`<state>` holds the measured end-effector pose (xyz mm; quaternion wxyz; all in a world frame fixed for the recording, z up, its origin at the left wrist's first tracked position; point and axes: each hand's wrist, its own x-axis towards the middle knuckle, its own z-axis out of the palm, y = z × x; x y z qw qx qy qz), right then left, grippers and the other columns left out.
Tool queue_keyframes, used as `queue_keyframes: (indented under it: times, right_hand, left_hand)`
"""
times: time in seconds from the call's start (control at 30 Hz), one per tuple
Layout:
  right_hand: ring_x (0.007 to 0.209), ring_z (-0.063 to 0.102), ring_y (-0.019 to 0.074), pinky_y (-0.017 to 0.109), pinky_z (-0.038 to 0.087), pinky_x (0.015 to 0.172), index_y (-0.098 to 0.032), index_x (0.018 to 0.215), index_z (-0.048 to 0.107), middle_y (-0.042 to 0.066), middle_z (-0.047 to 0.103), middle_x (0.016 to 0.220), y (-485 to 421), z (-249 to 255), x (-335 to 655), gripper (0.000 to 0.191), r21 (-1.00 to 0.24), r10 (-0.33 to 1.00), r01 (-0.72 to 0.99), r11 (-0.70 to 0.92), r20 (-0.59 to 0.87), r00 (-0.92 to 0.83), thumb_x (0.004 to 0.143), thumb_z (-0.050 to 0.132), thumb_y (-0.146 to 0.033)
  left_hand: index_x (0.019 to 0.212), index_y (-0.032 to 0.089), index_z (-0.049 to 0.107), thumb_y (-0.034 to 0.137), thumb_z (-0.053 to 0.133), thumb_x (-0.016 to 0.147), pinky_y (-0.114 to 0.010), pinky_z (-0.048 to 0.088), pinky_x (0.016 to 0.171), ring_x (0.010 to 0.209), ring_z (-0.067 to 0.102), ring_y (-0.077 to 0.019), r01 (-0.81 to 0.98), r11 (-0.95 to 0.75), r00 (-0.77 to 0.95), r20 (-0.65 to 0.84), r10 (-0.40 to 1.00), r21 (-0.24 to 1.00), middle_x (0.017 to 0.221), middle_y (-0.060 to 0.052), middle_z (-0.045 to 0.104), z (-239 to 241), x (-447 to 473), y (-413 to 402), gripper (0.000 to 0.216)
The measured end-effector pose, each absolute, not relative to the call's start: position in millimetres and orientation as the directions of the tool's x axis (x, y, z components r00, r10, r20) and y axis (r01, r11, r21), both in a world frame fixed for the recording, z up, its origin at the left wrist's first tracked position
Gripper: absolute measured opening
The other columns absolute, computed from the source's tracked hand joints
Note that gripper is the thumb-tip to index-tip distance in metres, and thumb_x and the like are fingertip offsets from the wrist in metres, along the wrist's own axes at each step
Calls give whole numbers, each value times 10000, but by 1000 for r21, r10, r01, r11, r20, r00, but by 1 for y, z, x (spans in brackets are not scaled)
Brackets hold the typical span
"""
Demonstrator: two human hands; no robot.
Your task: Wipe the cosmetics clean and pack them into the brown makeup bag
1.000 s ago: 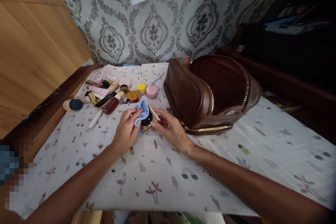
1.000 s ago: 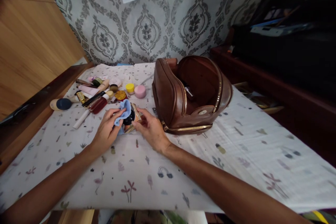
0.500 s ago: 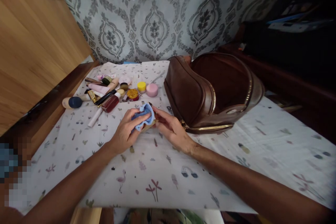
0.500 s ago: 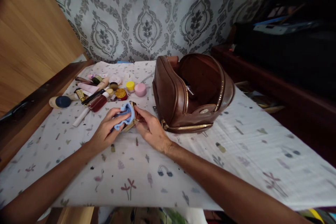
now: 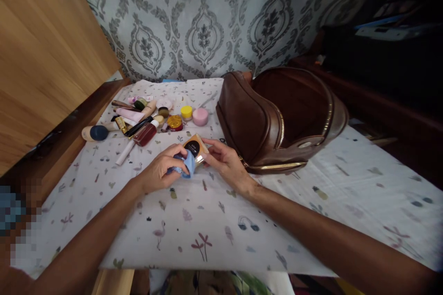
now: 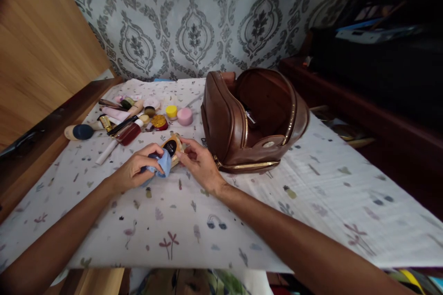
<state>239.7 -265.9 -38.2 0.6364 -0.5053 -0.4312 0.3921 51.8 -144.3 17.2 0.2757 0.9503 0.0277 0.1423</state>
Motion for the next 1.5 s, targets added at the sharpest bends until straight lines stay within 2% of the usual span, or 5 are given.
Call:
queue_keyframes:
  times: [0.4,0.67,0.9,1.2,1.5]
  right_hand:
    - [829,677,163,350,560,852,-241,1165,633,1,716,897,-269,-28,234,455,-918,922,-353,182,34,387,779,807,-405]
    - [896,707,171,364,561,917,-247,1129,599,7,737,892,-271,-20,234,439,-796,957,-599,91,-95,272,774,829,-365]
    - [996,650,174,287,571,845,-189,1008,701,59,699,1061,-271,-14,229,410,-828,991,-559,43,-36,130,768,822,-499]
    - [919,633,164,297,523,860,-188,926,748,41,707,950,-274,-6,235,414,-824,997,-566,19,-29,75,757,794,-563]
    - [956,633,177,256,491,750,-184,1043,734,46,691,1027,-279,1,231,474,-855,999,-518,26,4,44,686,843,-475]
  left_hand:
    - [659,165,599,154,475,853,-282,448,728,772,565,-159,181,-805,828,355,435,565,839,-34,581,3,53,-127,230]
    - [1167,185,652,395,590,923,-307,516,829,931,644,-206,178,-573,673,326,664,800,1050,-47,698,-13,56,-139,328]
    - [1337,206,565,242,535,963,-379,492,1022,1182,606,-236,48,-820,786,485,383,570,1280,-109,646,-9,57,-160,377]
    - [664,185,577,78,426,902,-286,531,757,860,621,-177,71,-965,862,472,186,252,952,-82,645,-16,55,-147,301]
    - [1021,191,661,137,427,883,-352,543,746,906,651,-258,516,-856,821,299,487,-24,968,-101,665,-7,50,-134,277]
